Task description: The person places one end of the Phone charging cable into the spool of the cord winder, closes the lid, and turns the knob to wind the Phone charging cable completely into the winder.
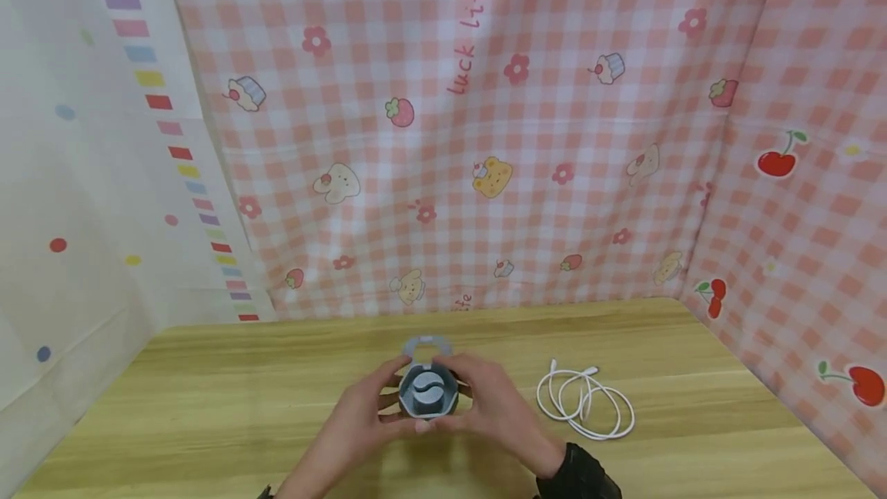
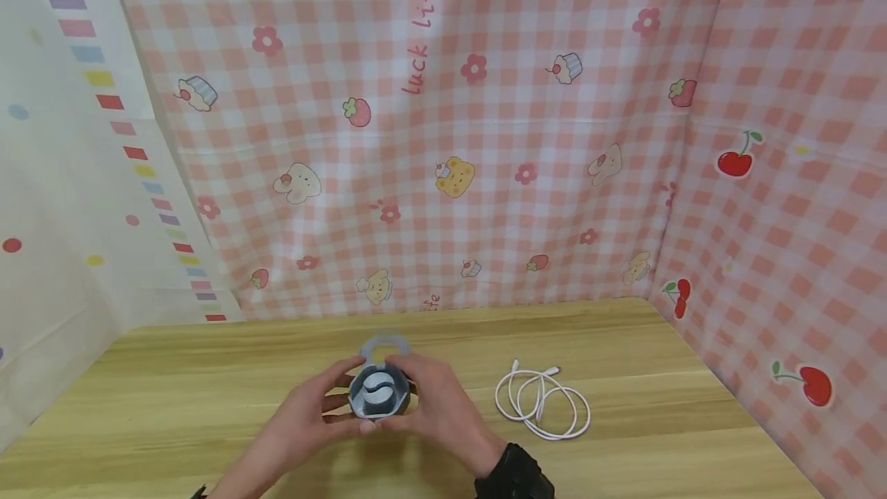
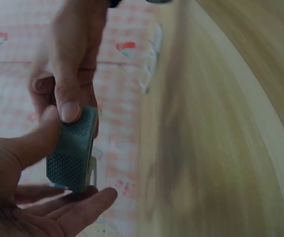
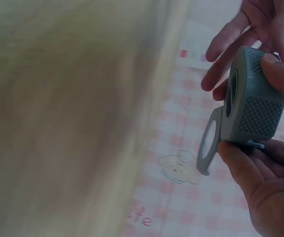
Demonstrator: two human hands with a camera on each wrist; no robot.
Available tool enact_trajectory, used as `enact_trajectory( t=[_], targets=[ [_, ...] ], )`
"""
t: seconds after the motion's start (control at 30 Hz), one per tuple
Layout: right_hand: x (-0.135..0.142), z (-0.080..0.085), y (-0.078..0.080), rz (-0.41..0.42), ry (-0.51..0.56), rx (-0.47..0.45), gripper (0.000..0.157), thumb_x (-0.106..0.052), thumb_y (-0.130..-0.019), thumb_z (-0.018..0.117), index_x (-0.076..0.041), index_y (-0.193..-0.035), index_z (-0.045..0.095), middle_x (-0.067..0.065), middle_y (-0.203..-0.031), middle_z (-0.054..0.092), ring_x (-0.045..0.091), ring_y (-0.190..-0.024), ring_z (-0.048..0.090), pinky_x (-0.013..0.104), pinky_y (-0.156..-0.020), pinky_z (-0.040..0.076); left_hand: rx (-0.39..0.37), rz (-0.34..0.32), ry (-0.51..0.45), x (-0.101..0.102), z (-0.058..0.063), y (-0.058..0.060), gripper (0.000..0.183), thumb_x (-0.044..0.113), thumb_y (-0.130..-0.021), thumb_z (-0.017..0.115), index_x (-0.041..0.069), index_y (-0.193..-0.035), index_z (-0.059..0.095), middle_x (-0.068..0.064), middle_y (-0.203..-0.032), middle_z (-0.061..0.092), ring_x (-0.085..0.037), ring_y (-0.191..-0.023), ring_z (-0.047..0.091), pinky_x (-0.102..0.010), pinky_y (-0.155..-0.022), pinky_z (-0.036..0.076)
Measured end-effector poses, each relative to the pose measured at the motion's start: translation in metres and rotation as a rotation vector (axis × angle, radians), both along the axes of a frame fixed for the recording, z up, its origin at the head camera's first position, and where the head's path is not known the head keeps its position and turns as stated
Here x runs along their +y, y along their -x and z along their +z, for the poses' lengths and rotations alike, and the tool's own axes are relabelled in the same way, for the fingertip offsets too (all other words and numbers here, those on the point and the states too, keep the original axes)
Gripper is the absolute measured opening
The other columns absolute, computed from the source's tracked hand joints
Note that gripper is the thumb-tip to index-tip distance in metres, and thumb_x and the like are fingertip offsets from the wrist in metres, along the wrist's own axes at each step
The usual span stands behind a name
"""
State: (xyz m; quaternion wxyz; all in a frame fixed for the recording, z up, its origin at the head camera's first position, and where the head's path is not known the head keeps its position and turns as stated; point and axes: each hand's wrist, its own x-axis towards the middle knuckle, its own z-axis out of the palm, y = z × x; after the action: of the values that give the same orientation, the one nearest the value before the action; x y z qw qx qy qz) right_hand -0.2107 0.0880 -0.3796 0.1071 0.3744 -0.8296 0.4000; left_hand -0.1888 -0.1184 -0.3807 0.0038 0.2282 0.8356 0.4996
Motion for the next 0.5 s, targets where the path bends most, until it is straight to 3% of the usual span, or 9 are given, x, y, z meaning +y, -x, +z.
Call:
enact_trajectory(
  t=[0.17,0.3,0.5],
  targets=[
    [-0.008,-0.011,0.003,0.004,-0.09,-0.071,0.058,-0.022,-0.067,0.084,-0.009,-0.118,0.059,0.001,-0.104,0.064,0.007,-0.094,0.056,0.027,-0.08,0.053,0.186,-0.009,0.178,-0.003,-0.011,0.004,0.06,0.012,-0.069,0.08,-0.003,-0.121,0.054,-0.019,-0.113,0.064,-0.025,-0.103,0.058,-0.037,-0.079,0.055],
    [-0.014,-0.017,0.002,-0.05,-0.161,-0.056,0.059,-0.027,-0.063,0.085,-0.008,-0.113,0.061,0.0,-0.101,0.064,0.007,-0.091,0.056,0.027,-0.078,0.052,0.234,0.007,0.231,-0.003,-0.014,0.006,0.049,0.01,-0.064,0.083,0.002,-0.108,0.061,-0.011,-0.104,0.069,-0.019,-0.098,0.06,-0.034,-0.079,0.055],
    [-0.019,-0.019,-0.001,-0.107,-0.246,-0.053,0.063,-0.026,-0.058,0.087,-0.004,-0.11,0.06,0.002,-0.1,0.065,0.009,-0.091,0.056,0.03,-0.08,0.051,0.24,0.03,0.34,-0.003,-0.016,0.007,0.044,0.015,-0.061,0.084,0.008,-0.099,0.062,-0.003,-0.096,0.07,-0.013,-0.092,0.06,-0.037,-0.077,0.054]
  ],
)
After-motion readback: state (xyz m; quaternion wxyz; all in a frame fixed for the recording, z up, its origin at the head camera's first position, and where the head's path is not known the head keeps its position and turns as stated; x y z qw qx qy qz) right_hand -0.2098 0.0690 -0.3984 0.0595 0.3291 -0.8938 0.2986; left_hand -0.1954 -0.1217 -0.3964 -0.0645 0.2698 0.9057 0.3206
